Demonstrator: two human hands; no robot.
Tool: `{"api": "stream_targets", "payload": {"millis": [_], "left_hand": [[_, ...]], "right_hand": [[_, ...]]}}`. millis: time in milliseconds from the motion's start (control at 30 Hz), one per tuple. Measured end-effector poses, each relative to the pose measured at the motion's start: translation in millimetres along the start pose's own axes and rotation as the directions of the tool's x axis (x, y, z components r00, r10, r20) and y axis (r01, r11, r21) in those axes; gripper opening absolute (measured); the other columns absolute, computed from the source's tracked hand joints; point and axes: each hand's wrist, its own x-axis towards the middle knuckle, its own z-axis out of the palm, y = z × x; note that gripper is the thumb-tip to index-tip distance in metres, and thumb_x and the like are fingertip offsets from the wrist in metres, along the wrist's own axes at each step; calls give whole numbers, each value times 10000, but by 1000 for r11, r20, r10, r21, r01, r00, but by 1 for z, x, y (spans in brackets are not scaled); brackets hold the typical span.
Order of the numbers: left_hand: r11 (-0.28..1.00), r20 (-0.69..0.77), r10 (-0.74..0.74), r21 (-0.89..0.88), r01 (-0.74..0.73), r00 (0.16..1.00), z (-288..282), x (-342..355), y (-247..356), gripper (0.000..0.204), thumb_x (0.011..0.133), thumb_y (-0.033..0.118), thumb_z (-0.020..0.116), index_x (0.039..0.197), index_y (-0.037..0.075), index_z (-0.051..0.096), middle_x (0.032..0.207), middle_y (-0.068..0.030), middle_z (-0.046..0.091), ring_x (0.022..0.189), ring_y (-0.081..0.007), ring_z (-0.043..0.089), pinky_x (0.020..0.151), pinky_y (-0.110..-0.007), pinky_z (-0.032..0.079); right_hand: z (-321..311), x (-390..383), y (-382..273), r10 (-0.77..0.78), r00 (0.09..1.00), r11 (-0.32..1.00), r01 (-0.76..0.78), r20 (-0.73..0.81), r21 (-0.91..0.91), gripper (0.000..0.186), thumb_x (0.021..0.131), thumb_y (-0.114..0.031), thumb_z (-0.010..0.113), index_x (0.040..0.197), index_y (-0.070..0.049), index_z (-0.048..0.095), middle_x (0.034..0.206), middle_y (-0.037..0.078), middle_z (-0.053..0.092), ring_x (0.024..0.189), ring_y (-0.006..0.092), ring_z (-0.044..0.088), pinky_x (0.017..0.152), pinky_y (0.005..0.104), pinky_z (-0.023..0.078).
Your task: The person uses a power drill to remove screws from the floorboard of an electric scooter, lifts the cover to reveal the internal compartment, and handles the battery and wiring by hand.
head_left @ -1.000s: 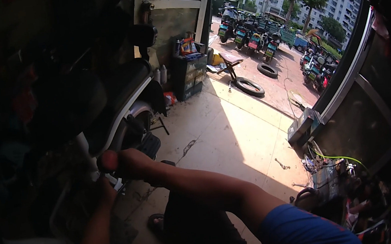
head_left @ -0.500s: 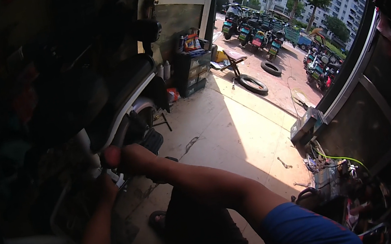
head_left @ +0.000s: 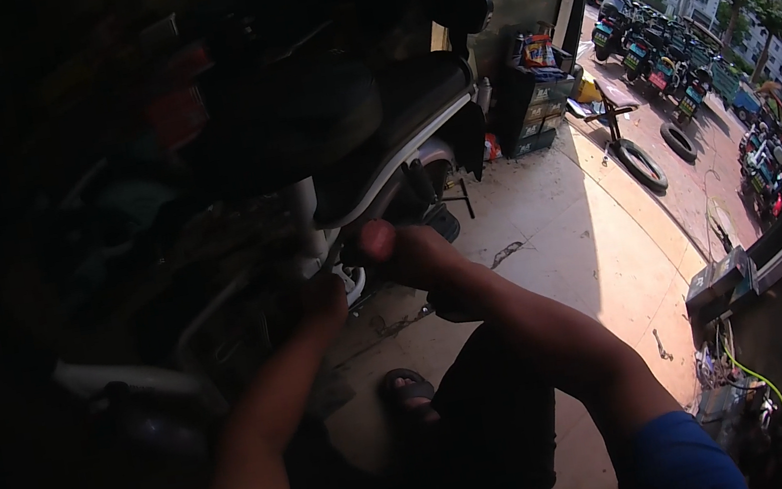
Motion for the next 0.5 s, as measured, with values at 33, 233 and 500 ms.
{"api": "stream_targets", "payload": {"millis": [33, 233, 500], "left_hand": [[1000, -6, 12, 6, -12, 1000, 0, -1, -1, 338, 902, 190, 508, 1188, 14, 546, 1114, -216, 613, 985, -325, 616, 861, -429, 496], [991, -58, 128, 37, -126, 990, -1, 10, -5, 312, 909, 171, 491, 1166, 6, 555, 1098, -217, 615, 969, -328, 619, 858, -431, 496], [964, -25, 244, 111, -240, 969, -10, 2, -25, 282, 919, 145, 469, 1137, -5, 566, 1076, -218, 616, 948, -332, 622, 854, -433, 495]], "right_hand": [[0, 1, 5, -4, 1000, 1000, 4, 7, 4, 271, 765, -222, 757, 974, -61, 693, 882, 142, 703, 834, 306, 684, 722, 388, 531], [-4, 2, 5, -73, 992, 980, 90, 99, -177, 294, 847, -210, 732, 1079, -45, 661, 989, 127, 702, 904, 203, 672, 800, 318, 516], [-6, 1, -12, -36, 990, 977, 63, 135, -203, 239, 832, -173, 716, 1010, -27, 650, 900, 143, 689, 817, 235, 664, 713, 339, 498]]}}
